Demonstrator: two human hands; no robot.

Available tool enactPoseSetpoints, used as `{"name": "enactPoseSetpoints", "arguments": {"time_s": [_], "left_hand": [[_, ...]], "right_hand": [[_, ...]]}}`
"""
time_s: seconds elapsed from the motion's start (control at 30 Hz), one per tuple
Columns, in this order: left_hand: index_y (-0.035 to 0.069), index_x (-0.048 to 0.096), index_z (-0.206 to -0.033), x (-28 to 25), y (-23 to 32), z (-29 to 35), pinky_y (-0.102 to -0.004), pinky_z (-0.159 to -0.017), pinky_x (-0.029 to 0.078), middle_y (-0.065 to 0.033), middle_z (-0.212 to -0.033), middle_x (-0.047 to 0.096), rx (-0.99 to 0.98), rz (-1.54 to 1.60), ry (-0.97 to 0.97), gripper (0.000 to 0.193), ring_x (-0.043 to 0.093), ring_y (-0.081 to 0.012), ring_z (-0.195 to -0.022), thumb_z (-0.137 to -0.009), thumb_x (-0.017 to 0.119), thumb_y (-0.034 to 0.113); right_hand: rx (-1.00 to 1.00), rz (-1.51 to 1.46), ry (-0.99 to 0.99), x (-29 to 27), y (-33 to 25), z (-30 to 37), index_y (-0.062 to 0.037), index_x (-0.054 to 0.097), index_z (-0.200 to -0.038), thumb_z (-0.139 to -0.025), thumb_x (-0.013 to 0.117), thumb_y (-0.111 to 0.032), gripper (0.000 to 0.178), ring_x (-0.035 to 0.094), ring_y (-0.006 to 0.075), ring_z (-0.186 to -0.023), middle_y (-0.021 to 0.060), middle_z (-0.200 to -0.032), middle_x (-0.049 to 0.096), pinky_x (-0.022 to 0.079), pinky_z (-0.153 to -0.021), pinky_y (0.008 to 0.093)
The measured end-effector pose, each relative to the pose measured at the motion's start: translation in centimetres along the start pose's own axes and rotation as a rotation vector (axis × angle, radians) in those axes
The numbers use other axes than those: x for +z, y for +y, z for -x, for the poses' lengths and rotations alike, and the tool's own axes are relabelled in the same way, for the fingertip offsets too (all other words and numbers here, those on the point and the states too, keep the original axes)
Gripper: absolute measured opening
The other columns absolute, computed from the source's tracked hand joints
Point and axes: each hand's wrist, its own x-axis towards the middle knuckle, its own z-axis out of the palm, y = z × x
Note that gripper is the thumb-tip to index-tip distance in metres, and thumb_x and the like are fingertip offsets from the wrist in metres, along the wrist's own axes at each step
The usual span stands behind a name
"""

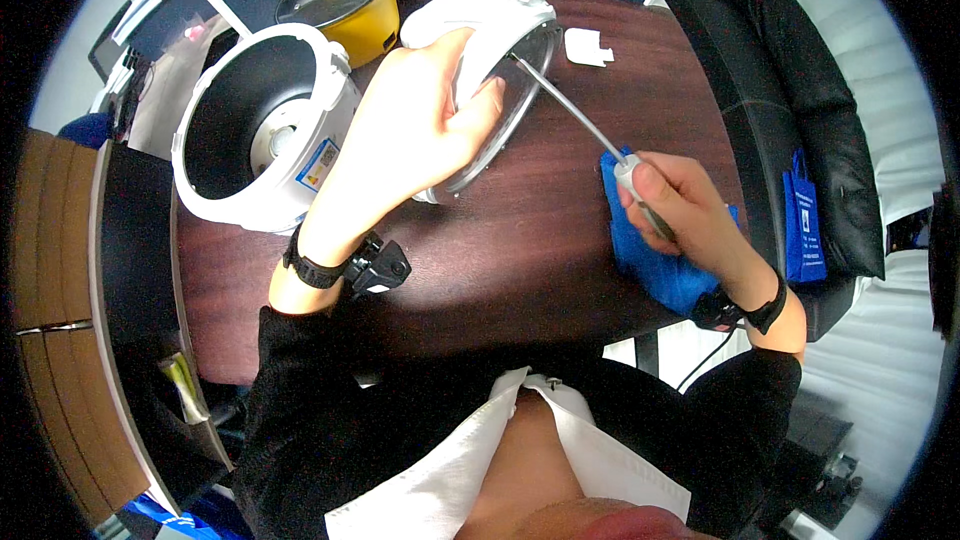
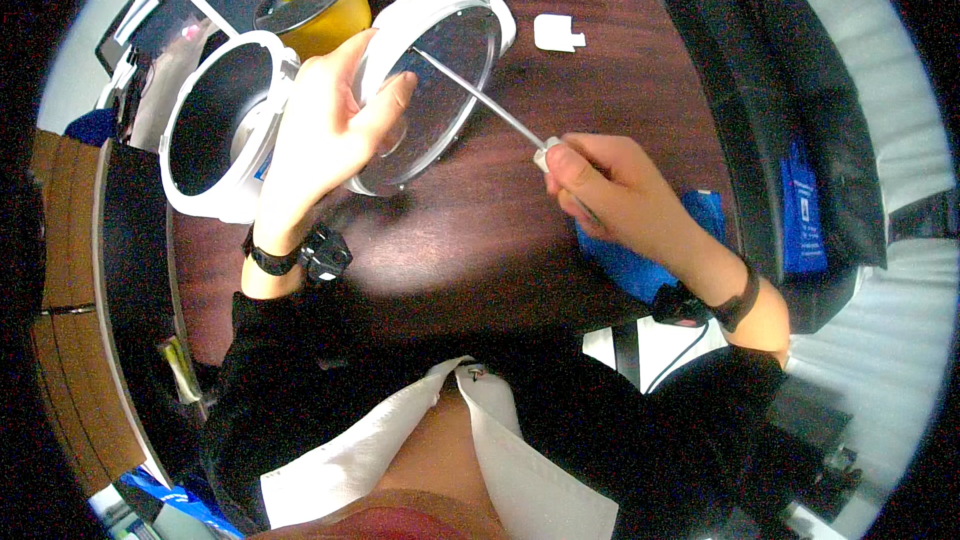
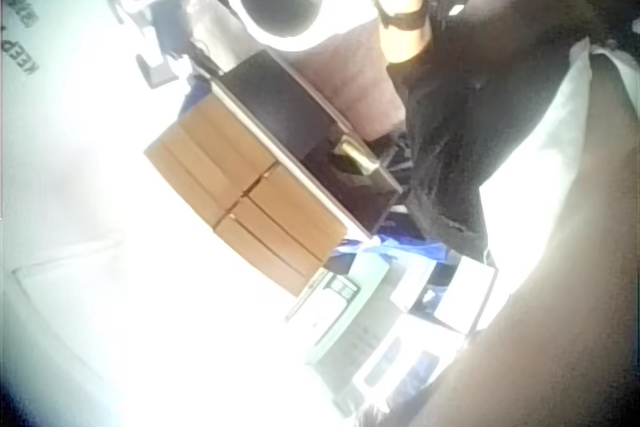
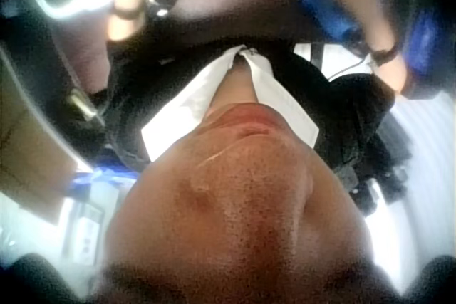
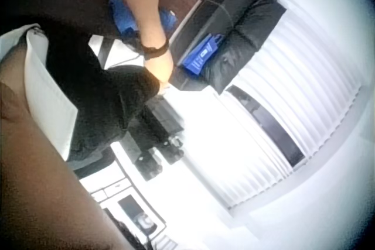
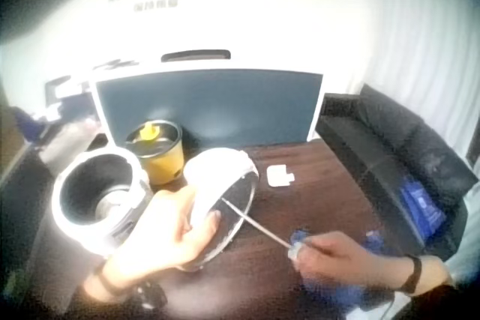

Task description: The person uses a screwdriver to remove screws from a white plastic lid and a perforated metal tray of a rice cooker, then wipes the tray with a blue cloth. The person continues to unscrew and separate components of the lid assembly.

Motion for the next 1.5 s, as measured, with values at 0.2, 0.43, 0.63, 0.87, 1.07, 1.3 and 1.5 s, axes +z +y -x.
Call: {"name": "enactPoseSetpoints", "arguments": {"time_s": [0.2,0.43,0.63,0.87,1.07,1.3,1.5], "left_hand": [[-0.005,0.058,-0.092,1.1,-0.4,0.0,-0.0354,-0.052,0.047,-0.0197,-0.056,0.056,0.046,-0.087,0.069,0.027,0.061,-0.0309,-0.052,-0.079,0.06,0.018],[-0.004,0.059,-0.102,-0.1,-0.3,-0.1,-0.0275,-0.05,0.045,-0.011,-0.065,0.06,-0.067,0.032,-0.045,0.031,0.058,-0.0156,-0.052,-0.083,0.062,0.021],[-0.001,0.057,-0.111,-0.6,-0.9,-0.1,-0.024,-0.051,0.045,-0.0065,-0.076,0.063,0.01,-0.026,-0.015,0.037,0.057,-0.01,-0.055,-0.084,0.064,0.024],[-0.001,0.057,-0.114,-0.8,-0.7,-0.2,-0.0252,-0.053,0.045,-0.0043,-0.081,0.063,-0.021,0.053,-0.11,0.04,0.056,-0.0088,-0.06,-0.083,0.064,0.023],[-0.001,0.056,-0.116,-1.0,-0.5,-0.3,-0.0244,-0.064,0.047,-0.0056,-0.085,0.064,-0.053,0.089,-0.165,0.042,0.058,-0.0104,-0.071,-0.083,0.065,0.023],[-0.003,0.055,-0.119,-1.3,0.0,-0.4,-0.026,-0.078,0.046,-0.0101,-0.1,0.065,-0.189,0.145,-0.25,0.047,0.059,-0.013,-0.089,-0.082,0.069,0.022],[0.0,0.06,-0.109,-0.5,-0.9,0.0,-0.0262,-0.053,0.047,-0.0139,-0.078,0.066,-0.038,0.111,-0.124,0.034,0.063,-0.0157,-0.059,-0.083,0.062,0.022]], "right_hand": [[0.221,-0.47,-0.162,1.4,0.2,0.5,-0.0063,0.051,-0.086,-0.095,0.041,-0.048,0.044,0.036,0.0055,-0.036,-0.0005,-0.057,0.047,0.024,-0.032,0.0204],[0.24,-0.487,-0.218,0.5,-0.1,0.2,-0.0065,0.052,-0.085,-0.095,0.042,-0.049,0.045,0.036,0.007,-0.036,0.0003,-0.057,0.048,0.025,-0.032,0.0218],[-0.193,0.536,0.261,-0.5,-0.9,-0.1,-0.0005,0.059,-0.078,-0.088,0.06,-0.03,0.031,0.052,0.0166,-0.054,0.009,-0.059,0.054,0.038,-0.051,0.0298],[-0.393,0.824,0.392,-0.2,-2.0,0.3,-0.0026,0.061,-0.081,-0.084,0.065,-0.028,0.026,0.055,0.0274,-0.054,0.0149,-0.064,0.057,0.04,-0.049,0.0334],[-0.413,0.927,0.45,-0.5,-2.0,0.6,-0.0037,0.061,-0.081,-0.082,0.067,-0.029,0.026,0.057,0.0293,-0.055,0.0146,-0.064,0.057,0.041,-0.049,0.0348],[-0.482,0.924,0.477,-0.5,-1.3,0.6,-0.0046,0.061,-0.082,-0.081,0.068,-0.029,0.026,0.058,0.0302,-0.058,0.0138,-0.067,0.058,0.042,-0.05,0.035],[-0.576,1.032,0.499,-0.8,-1.2,0.4,-0.0043,0.061,-0.084,-0.08,0.068,-0.03,0.027,0.06,0.0309,-0.062,0.0137,-0.073,0.06,0.044,-0.052,0.0367]]}}
